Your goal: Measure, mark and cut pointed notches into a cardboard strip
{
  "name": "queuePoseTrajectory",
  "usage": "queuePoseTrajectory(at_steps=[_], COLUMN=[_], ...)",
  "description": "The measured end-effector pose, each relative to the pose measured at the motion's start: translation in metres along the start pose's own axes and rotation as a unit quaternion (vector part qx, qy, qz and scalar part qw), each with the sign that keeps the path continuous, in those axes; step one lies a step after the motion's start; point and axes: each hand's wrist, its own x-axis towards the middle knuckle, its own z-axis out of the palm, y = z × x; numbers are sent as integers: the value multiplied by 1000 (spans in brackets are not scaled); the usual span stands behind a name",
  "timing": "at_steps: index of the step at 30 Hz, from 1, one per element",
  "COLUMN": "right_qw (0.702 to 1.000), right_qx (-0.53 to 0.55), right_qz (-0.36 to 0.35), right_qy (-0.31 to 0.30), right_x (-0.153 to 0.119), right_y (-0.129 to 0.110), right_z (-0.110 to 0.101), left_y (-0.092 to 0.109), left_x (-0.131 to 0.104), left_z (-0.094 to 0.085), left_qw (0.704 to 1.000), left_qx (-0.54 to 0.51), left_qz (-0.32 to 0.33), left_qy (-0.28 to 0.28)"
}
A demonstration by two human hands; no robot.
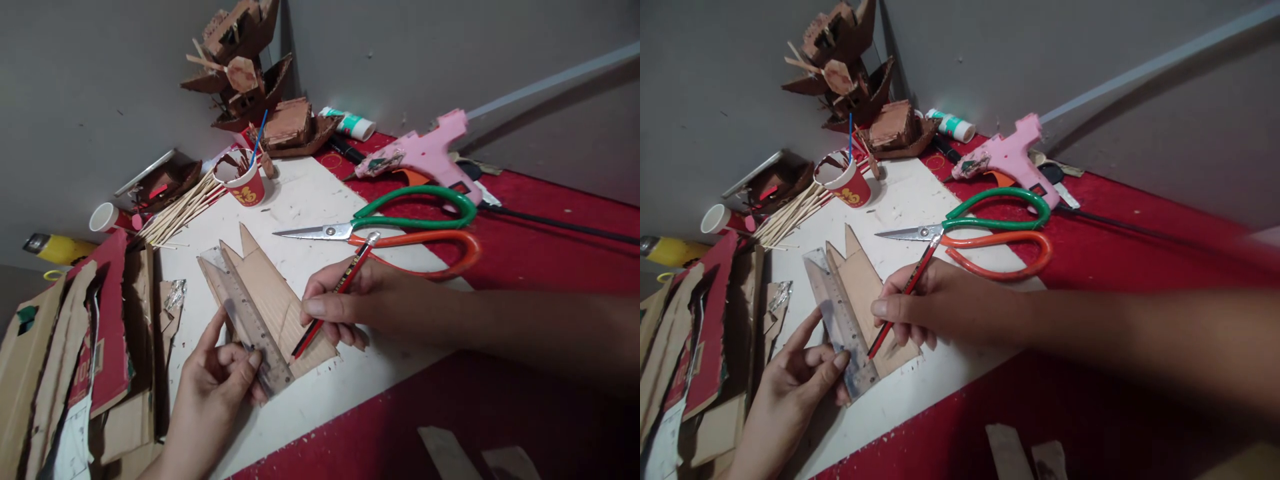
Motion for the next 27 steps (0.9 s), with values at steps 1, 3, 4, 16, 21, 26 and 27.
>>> queuePoseTrajectory(at_steps=[1, 3, 4, 16, 21, 26, 27], right_qw=[1000, 1000, 1000, 999, 994, 989, 988], right_qx=[-2, -5, -6, -30, -79, -63, -53], right_qz=[2, 3, 1, 5, -8, -17, -12], right_qy=[4, 9, 7, 18, 69, 129, 142], right_x=[0, 0, 0, -2, 1, 6, 7], right_y=[-1, -1, -1, 1, 4, 6, 6], right_z=[0, 1, 1, 1, 6, 15, 17], left_y=[0, -1, 0, -4, -6, -6, -6], left_x=[0, 0, 0, -3, -1, -2, -2], left_z=[0, 2, 3, 7, 6, 5, 5], left_qw=[1000, 1000, 1000, 1000, 999, 999, 999], left_qx=[-2, -5, -6, 3, 17, 26, 24], left_qz=[3, 8, 10, 23, 27, 34, 33], left_qy=[3, 4, 4, 10, -13, -22, -25])
